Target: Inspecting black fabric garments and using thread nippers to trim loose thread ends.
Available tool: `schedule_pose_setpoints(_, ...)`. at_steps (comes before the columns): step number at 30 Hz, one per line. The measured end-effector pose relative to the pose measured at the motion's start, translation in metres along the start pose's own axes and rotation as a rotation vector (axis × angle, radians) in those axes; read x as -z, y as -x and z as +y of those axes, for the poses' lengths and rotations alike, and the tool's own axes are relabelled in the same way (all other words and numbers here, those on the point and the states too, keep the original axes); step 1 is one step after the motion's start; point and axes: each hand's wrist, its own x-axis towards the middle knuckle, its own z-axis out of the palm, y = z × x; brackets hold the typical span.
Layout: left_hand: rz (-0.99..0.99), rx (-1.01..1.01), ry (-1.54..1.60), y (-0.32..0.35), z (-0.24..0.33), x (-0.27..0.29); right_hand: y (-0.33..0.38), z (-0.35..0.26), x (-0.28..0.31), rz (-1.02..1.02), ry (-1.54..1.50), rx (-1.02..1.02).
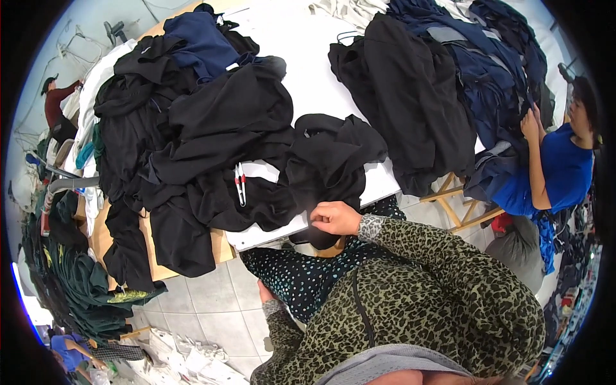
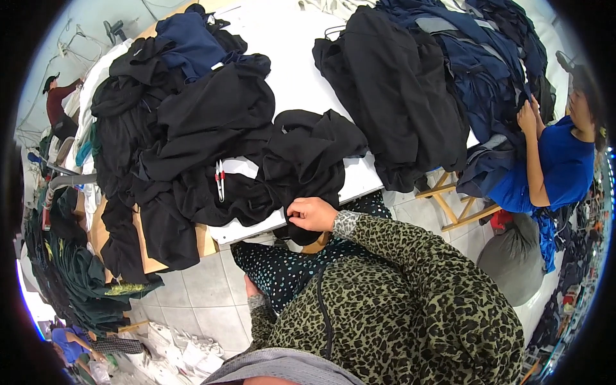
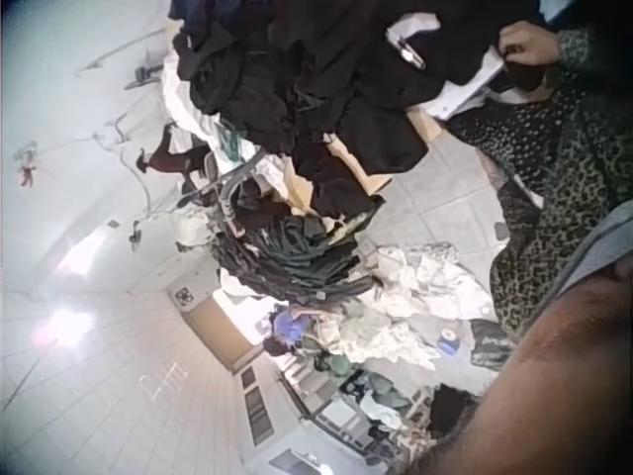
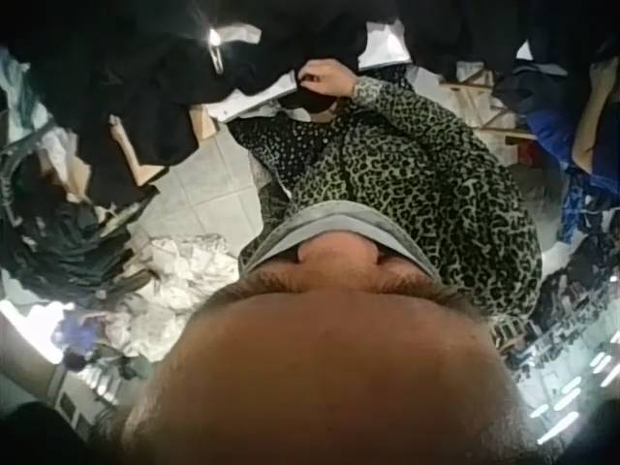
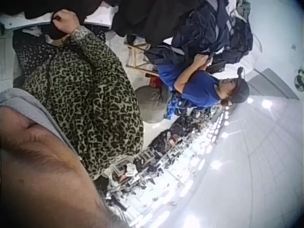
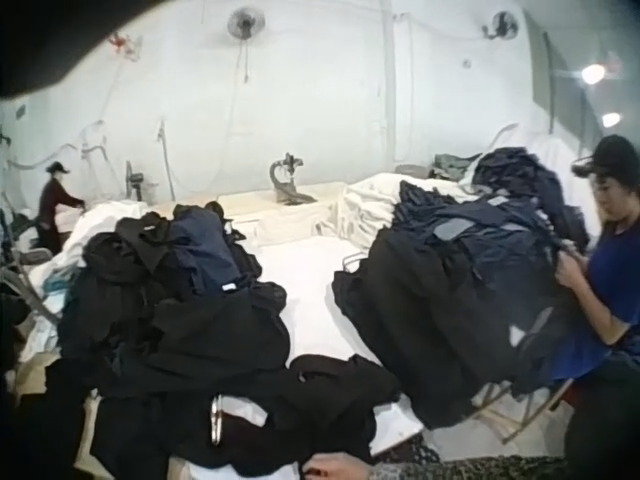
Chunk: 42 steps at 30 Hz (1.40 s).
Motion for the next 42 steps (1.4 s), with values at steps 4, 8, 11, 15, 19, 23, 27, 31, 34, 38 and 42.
schedule_pose_setpoints(4, 0.568, -0.569, -0.981, -0.025, 0.04, 0.146, -0.002, -0.024, -0.018, 0.026, -0.164, 0.115)
schedule_pose_setpoints(8, 0.625, -0.953, -0.616, 0.041, 0.139, -0.038, 0.052, -0.027, 0.021, 0.251, -0.071, -0.002)
schedule_pose_setpoints(11, 0.262, -1.257, -0.709, 0.083, 0.175, -0.153, 0.074, -0.014, 0.03, 0.426, -0.245, -0.274)
schedule_pose_setpoints(15, 0.181, -1.384, -1.147, 0.053, 0.187, -0.247, 0.07, -0.006, 0.052, 0.509, -0.425, -0.367)
schedule_pose_setpoints(19, 0.383, -1.228, -1.697, 0.019, 0.188, -0.269, 0.07, 0.002, 0.065, 0.551, -0.525, -0.417)
schedule_pose_setpoints(23, 0.279, -1.112, -1.615, 0.012, 0.205, -0.266, 0.069, 0.004, 0.074, 0.591, -0.71, -0.451)
schedule_pose_setpoints(27, 0.129, -0.884, -1.132, 0.019, 0.227, -0.242, 0.061, 0.002, 0.073, 0.583, -0.831, -0.439)
schedule_pose_setpoints(31, 0.082, -1.088, -1.018, 0.059, 0.215, -0.291, 0.055, 0.005, 0.079, 0.589, -0.868, -0.488)
schedule_pose_setpoints(34, -0.276, -0.9, -0.996, 0.084, 0.172, -0.343, 0.04, 0.001, 0.077, 0.546, -0.929, -0.506)
schedule_pose_setpoints(38, -0.337, -1.223, -1.23, 0.096, 0.106, -0.395, 0.02, -0.005, 0.069, 0.498, -0.955, -0.488)
schedule_pose_setpoints(42, -0.188, -1.299, -1.221, 0.061, 0.089, -0.387, -0.005, -0.002, 0.07, 0.553, -0.896, -0.426)
